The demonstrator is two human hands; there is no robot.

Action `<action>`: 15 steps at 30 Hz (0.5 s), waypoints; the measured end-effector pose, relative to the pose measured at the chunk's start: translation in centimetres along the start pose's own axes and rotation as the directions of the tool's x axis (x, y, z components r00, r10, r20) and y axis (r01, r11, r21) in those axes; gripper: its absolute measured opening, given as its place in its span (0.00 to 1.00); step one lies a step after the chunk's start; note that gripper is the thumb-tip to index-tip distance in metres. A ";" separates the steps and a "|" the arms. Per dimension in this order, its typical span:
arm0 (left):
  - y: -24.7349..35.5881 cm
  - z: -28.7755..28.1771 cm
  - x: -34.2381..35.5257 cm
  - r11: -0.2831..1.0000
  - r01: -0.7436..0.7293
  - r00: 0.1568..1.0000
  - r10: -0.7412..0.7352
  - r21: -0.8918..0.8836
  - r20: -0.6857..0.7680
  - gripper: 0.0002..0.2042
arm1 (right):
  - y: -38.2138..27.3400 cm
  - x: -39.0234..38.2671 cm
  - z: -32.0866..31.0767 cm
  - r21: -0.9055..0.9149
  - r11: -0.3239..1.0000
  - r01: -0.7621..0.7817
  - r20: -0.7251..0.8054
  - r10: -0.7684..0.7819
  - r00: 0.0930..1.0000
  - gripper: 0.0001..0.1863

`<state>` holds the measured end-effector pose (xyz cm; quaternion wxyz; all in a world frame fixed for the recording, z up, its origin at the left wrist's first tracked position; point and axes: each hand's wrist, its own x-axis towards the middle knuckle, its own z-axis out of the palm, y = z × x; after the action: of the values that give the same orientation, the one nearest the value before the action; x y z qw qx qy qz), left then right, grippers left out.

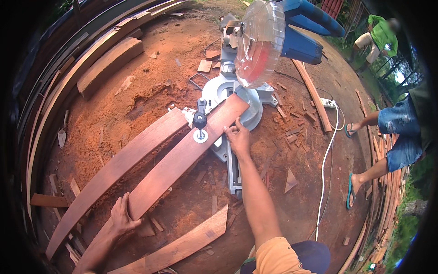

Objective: The person uses a miter saw to cut long wooden planks into shorter pieces. They position each plank on the saw, lower the blade to make a cut, then remove the cut piece and repeat the process with the remaining plank. The person also adjusts the saw's fence and positions the wood multiple times during the task.

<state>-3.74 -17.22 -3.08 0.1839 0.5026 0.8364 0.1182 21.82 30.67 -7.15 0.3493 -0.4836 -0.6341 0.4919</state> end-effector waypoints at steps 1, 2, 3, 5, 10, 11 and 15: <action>0.6 -0.2 0.3 0.999 0.005 1.000 -0.006 0.047 0.009 0.59 | 0.0 0.0 0.1 -0.010 1.000 0.002 -0.001 -0.002 1.000 0.41; 1.4 0.1 1.0 0.995 0.011 1.000 -0.013 0.094 0.018 0.61 | -0.1 0.0 0.1 -0.009 1.000 0.002 0.000 -0.002 1.000 0.41; 2.4 0.0 1.9 0.989 0.016 1.000 -0.019 0.147 0.023 0.63 | -0.2 0.1 0.1 0.000 1.000 0.003 -0.001 -0.003 1.000 0.41; 7.4 0.1 6.0 0.967 -0.127 0.991 0.131 0.223 -0.006 0.70 | -0.4 0.5 0.1 0.006 1.000 0.008 -0.009 -0.008 1.000 0.42; 18.3 2.7 14.9 0.979 -0.033 0.999 0.039 0.199 -0.025 0.62 | 0.2 1.1 0.1 -0.010 1.000 0.011 0.015 -0.011 1.000 0.43; 18.6 3.7 15.8 0.981 0.007 0.997 0.008 0.192 -0.079 0.60 | 0.3 1.1 0.0 -0.024 0.999 0.020 0.038 -0.019 0.999 0.43; 18.4 4.8 16.4 0.975 0.037 0.979 0.008 0.218 -0.205 0.53 | -0.1 0.7 -0.3 0.037 0.999 0.014 0.099 -0.017 0.995 0.43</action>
<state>5.99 5.89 -3.48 0.0409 0.4989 0.8625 0.0742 21.91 31.38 -7.02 0.3300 -0.4470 -0.6454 0.5242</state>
